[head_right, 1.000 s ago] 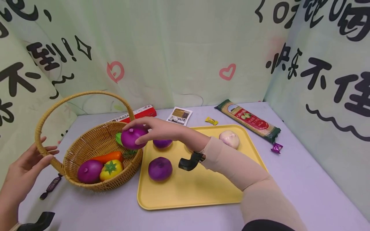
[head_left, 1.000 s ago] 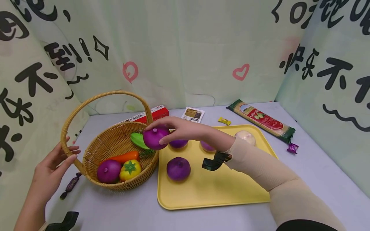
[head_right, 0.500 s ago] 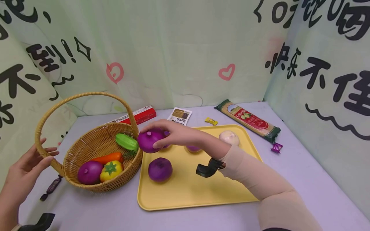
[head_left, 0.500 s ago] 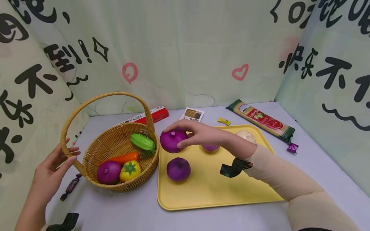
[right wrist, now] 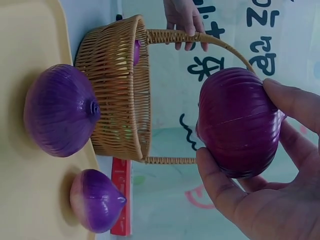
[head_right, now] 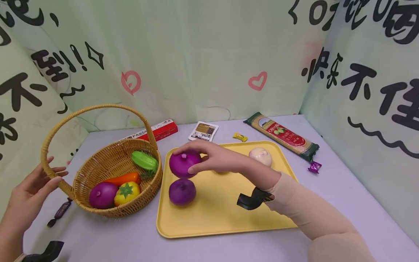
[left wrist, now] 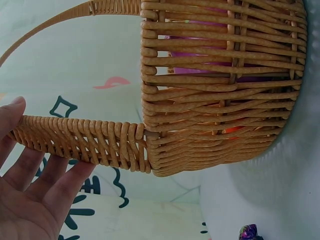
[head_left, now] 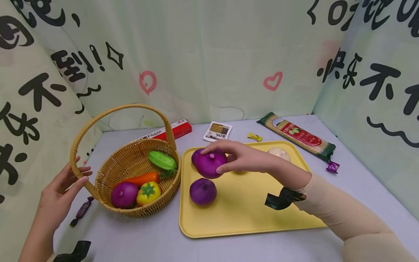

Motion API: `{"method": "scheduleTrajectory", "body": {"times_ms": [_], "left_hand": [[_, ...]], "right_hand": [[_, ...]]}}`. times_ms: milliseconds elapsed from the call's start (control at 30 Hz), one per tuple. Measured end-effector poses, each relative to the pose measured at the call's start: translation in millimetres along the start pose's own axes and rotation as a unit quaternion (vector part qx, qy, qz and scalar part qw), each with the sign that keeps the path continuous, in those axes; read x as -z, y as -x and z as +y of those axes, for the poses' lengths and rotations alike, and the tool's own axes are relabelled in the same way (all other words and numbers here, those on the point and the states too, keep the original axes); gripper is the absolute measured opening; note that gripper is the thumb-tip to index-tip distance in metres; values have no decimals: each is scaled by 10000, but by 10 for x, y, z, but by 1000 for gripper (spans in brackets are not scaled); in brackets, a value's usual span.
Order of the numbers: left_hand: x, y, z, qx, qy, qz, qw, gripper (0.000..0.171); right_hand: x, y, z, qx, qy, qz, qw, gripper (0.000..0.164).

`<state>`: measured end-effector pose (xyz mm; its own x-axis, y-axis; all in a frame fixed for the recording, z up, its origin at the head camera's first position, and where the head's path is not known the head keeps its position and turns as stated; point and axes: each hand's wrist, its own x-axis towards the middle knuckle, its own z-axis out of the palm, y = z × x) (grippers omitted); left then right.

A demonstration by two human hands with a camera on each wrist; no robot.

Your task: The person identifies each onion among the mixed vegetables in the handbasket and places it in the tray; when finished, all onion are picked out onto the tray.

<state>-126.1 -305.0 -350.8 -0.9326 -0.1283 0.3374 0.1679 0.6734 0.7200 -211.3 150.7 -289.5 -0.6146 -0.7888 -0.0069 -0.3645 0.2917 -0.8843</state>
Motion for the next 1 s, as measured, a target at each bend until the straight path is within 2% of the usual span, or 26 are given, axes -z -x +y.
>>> {"method": "scheduleTrajectory", "body": {"times_ms": [200,400,733,1000], "left_hand": [[1,-5,-1,96,-59,1,9999,59],[-3,-16,-43,130,19,16,9999,59],[7,-3,8,56,-80,-20,10000,60],[4,1,20,-18,-28,-4,10000,60]], "right_hand": [[-4,133,25,-217,-206,115,9995,48],[-21,244,76,-253,-503,167,9983,49],[-23,413,260,-217,-557,348,9976,49],[-27,541,425,-523,-253,562,9967,50]]}}
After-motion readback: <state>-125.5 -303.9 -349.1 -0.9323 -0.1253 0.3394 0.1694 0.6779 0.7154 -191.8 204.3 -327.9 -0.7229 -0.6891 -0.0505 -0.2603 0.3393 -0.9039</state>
